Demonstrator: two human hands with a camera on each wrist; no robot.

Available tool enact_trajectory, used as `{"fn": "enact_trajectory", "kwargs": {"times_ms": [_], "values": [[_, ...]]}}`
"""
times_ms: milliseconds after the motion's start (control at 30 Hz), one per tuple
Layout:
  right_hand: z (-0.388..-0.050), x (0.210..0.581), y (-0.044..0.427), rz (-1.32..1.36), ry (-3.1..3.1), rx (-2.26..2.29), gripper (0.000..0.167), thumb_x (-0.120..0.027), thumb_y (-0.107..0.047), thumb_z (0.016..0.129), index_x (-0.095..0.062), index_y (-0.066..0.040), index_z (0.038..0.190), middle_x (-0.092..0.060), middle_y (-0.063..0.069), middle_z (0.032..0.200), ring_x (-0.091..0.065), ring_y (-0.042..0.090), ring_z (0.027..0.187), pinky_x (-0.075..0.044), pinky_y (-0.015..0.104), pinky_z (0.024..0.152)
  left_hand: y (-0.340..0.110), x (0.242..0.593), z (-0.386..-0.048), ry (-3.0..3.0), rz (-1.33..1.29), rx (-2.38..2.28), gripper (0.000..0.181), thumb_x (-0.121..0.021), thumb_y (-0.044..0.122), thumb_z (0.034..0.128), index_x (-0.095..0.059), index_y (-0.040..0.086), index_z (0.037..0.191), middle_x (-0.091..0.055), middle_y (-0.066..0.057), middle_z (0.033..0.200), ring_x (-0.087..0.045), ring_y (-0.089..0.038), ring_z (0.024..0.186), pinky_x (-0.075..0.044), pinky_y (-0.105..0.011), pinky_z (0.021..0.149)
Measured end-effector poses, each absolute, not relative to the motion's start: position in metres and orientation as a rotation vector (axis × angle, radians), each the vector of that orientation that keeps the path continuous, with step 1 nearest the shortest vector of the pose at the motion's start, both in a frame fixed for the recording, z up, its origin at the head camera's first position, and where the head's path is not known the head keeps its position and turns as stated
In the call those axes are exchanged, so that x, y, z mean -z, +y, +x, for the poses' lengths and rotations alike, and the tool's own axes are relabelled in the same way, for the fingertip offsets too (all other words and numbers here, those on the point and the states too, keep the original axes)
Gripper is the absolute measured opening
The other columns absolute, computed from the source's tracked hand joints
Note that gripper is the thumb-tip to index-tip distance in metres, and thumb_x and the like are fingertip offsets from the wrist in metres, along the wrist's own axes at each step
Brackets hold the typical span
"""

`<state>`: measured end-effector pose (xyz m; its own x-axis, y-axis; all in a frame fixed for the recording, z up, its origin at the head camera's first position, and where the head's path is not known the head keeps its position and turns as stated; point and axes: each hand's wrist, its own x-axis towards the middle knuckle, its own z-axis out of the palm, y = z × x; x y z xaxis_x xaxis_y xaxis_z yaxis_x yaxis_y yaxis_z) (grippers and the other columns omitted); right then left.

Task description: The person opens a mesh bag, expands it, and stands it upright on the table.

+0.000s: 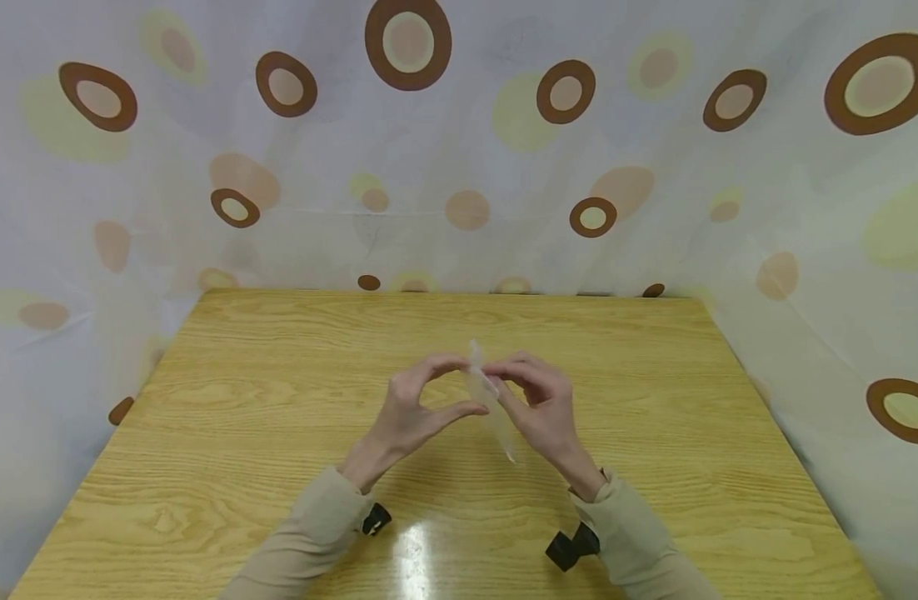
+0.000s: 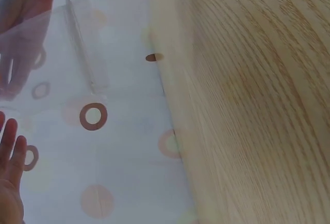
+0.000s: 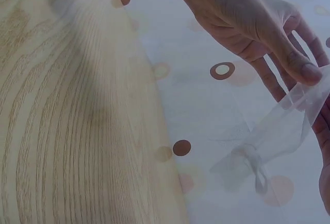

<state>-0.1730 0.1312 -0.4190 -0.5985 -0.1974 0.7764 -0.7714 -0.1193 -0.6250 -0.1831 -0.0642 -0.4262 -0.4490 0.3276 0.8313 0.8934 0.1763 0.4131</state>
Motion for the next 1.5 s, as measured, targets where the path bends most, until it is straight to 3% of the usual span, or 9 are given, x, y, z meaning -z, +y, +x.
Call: {"fn": "enact_trajectory", "kwargs": {"times_ms": [233, 467, 633, 767, 933, 1033, 1233, 1500], "values": [[-0.173, 0.420, 0.130, 1.097, -1.700, -1.745, 0.013, -0.065, 0.011, 0.091, -0.071, 0.012, 0.103, -0.064, 0.021, 0.091, -0.064, 0.005, 0.092, -0.055, 0.017, 0.077, -0.064, 0.424, -0.183, -1.862, -1.142, 1.249, 0.036, -0.082, -0.011, 0.0742, -0.066, -0.002, 0.105, -0.074, -0.015, 0.093, -0.076, -0.025, 0.083, -0.062, -0.025, 0.079], [-0.176, 0.417, 0.136, 1.064, -1.708, -1.684, 0.012, -0.064, 0.012, 0.091, -0.071, 0.012, 0.101, -0.062, 0.020, 0.089, -0.064, 0.006, 0.090, -0.056, 0.015, 0.078, -0.069, 0.422, -0.185, -1.842, -1.191, 1.203, 0.031, -0.076, -0.014, 0.0789, -0.068, -0.004, 0.108, -0.073, -0.014, 0.094, -0.073, -0.022, 0.081, -0.061, -0.023, 0.077], [-0.179, 0.413, 0.142, 1.116, -1.714, -1.518, 0.013, -0.059, 0.007, 0.097, -0.071, 0.012, 0.100, -0.058, 0.021, 0.091, -0.057, 0.013, 0.083, -0.051, 0.018, 0.074, -0.073, 0.419, -0.185, -1.882, -1.236, 1.048, 0.018, -0.063, -0.005, 0.0935, -0.072, -0.004, 0.109, -0.067, -0.013, 0.097, -0.065, -0.016, 0.074, -0.055, -0.018, 0.066], [-0.181, 0.410, 0.144, 1.163, -1.715, -1.350, 0.021, -0.055, -0.003, 0.102, -0.072, 0.008, 0.096, -0.057, 0.019, 0.091, -0.048, 0.016, 0.077, -0.042, 0.022, 0.069, -0.075, 0.416, -0.184, -1.917, -1.263, 0.885, 0.027, -0.049, 0.004, 0.1015, -0.074, 0.000, 0.109, -0.063, -0.010, 0.096, -0.057, -0.011, 0.071, -0.049, -0.016, 0.061], [-0.182, 0.408, 0.144, 1.189, -1.701, -1.307, 0.024, -0.053, -0.006, 0.103, -0.071, 0.005, 0.092, -0.057, 0.019, 0.092, -0.048, 0.017, 0.076, -0.040, 0.023, 0.067, -0.078, 0.415, -0.183, -1.953, -1.262, 0.811, 0.035, -0.041, 0.007, 0.1046, -0.075, 0.002, 0.109, -0.062, -0.009, 0.096, -0.052, -0.011, 0.071, -0.045, -0.016, 0.060], [-0.182, 0.408, 0.144, 1.204, -1.698, -1.329, 0.024, -0.053, -0.005, 0.103, -0.071, 0.005, 0.091, -0.057, 0.020, 0.092, -0.049, 0.017, 0.078, -0.040, 0.023, 0.067, -0.079, 0.414, -0.182, -1.975, -1.255, 0.774, 0.033, -0.043, 0.004, 0.1032, -0.075, 0.002, 0.109, -0.061, -0.009, 0.095, -0.051, -0.011, 0.072, -0.046, -0.017, 0.061], [-0.184, 0.411, 0.144, 1.230, -1.694, -1.341, 0.024, -0.051, 0.002, 0.102, -0.072, 0.004, 0.089, -0.058, 0.020, 0.093, -0.051, 0.018, 0.077, -0.043, 0.023, 0.067, -0.080, 0.411, -0.180, -1.993, -1.261, 0.601, 0.031, -0.053, -0.006, 0.0913, -0.076, 0.003, 0.111, -0.059, -0.007, 0.093, -0.050, -0.011, 0.074, -0.045, -0.016, 0.061], [-0.187, 0.415, 0.146, 1.221, -1.735, -1.262, 0.029, -0.048, 0.005, 0.102, -0.073, 0.003, 0.087, -0.056, 0.019, 0.090, -0.050, 0.018, 0.078, -0.046, 0.022, 0.075, -0.079, 0.406, -0.177, -2.057, -1.240, 0.365, 0.035, -0.073, -0.004, 0.0784, -0.075, 0.008, 0.111, -0.060, -0.004, 0.091, -0.053, -0.013, 0.077, -0.040, -0.013, 0.057]]}}
